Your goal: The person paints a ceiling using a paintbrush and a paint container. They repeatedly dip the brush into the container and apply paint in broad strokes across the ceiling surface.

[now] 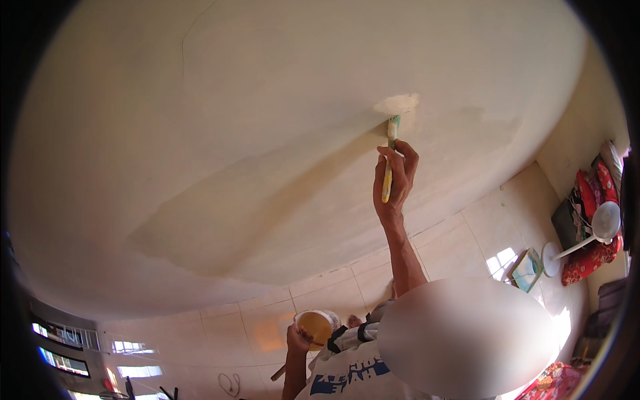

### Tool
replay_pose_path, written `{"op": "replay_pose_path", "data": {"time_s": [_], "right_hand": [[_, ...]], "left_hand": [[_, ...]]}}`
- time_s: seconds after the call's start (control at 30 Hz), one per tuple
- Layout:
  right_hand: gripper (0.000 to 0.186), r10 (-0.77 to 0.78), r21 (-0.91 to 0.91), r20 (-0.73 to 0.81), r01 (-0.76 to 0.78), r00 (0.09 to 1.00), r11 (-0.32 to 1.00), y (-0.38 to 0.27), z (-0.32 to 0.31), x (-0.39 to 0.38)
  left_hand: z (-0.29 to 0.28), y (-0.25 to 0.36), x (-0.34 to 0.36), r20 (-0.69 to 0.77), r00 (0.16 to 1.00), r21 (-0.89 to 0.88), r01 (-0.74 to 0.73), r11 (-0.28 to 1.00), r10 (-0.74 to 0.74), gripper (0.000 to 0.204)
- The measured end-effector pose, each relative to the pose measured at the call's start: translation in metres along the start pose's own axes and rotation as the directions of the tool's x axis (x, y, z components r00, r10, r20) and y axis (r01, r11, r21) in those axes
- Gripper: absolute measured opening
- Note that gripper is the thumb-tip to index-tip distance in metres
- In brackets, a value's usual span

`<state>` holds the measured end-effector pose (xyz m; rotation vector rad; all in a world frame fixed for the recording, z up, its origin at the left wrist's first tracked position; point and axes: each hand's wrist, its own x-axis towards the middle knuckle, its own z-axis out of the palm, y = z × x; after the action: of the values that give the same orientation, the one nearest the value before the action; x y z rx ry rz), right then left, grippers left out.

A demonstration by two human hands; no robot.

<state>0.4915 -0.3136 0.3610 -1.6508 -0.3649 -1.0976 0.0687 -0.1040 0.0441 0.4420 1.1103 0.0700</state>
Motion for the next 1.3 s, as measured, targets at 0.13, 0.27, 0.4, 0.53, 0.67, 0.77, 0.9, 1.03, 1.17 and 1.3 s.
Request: {"op": "replay_pose_path", "data": {"time_s": [0.13, 0.27, 0.4, 0.53, 0.67, 0.77, 0.9, 1.03, 1.17, 1.3], "right_hand": [[0.026, -0.01, 0.133, 0.097, -0.003, 0.995, 0.991, -0.031, 0.008, -0.021], [0.021, 0.037, 0.309, 0.173, -0.09, 0.984, 0.947, -0.041, -0.014, -0.02], [0.022, 0.116, 0.125, -0.016, -0.113, 0.993, 0.986, -0.005, -0.03, 0.008], [0.025, 0.083, 0.077, -0.037, -0.08, 0.996, 0.994, 0.012, -0.023, 0.02], [0.027, -0.022, 0.112, 0.046, 0.017, 0.999, 0.994, -0.032, -0.005, 0.008], [0.027, -0.092, 0.207, 0.188, 0.052, 0.978, 0.977, -0.061, 0.001, -0.01], [0.025, -0.028, 0.233, 0.143, -0.006, 0.989, 0.973, -0.061, -0.017, -0.002], [0.027, 0.017, 0.035, -0.066, -0.015, 0.998, 0.999, -0.011, -0.026, 0.038], [0.025, -0.008, -0.01, -0.03, 0.007, 1.0, 1.0, -0.009, -0.016, 0.044], [0.026, -0.066, 0.067, 0.031, 0.063, 0.997, 0.996, -0.052, 0.006, 0.017]], "left_hand": [[0.011, 0.001, -0.007, -0.105, 0.994, -0.039, -0.003, 0.999, -0.001, 0.027], [0.001, 0.001, -0.003, -0.081, 0.997, -0.055, -0.012, 0.998, 0.007, 0.026], [0.001, 0.002, 0.0, -0.035, 0.999, -0.043, -0.012, 0.999, 0.011, 0.026], [0.003, 0.0, 0.003, -0.067, 0.998, -0.046, 0.002, 0.999, -0.005, 0.027], [-0.005, 0.0, 0.008, -0.061, 0.998, -0.052, -0.012, 0.999, 0.009, 0.027], [-0.002, 0.003, 0.006, -0.037, 0.999, -0.039, -0.01, 0.999, 0.009, 0.028], [0.004, 0.0, -0.003, -0.062, 0.997, -0.032, -0.041, 0.999, 0.039, 0.028], [-0.012, 0.001, 0.018, 0.013, 0.998, -0.193, 0.058, 0.98, -0.057, 0.028], [-0.019, -0.005, 0.017, 0.109, 0.994, -0.077, 0.029, 0.997, -0.02, 0.027], [-0.026, -0.009, 0.024, 0.107, 0.994, -0.059, -0.002, 0.998, 0.009, 0.025]]}}
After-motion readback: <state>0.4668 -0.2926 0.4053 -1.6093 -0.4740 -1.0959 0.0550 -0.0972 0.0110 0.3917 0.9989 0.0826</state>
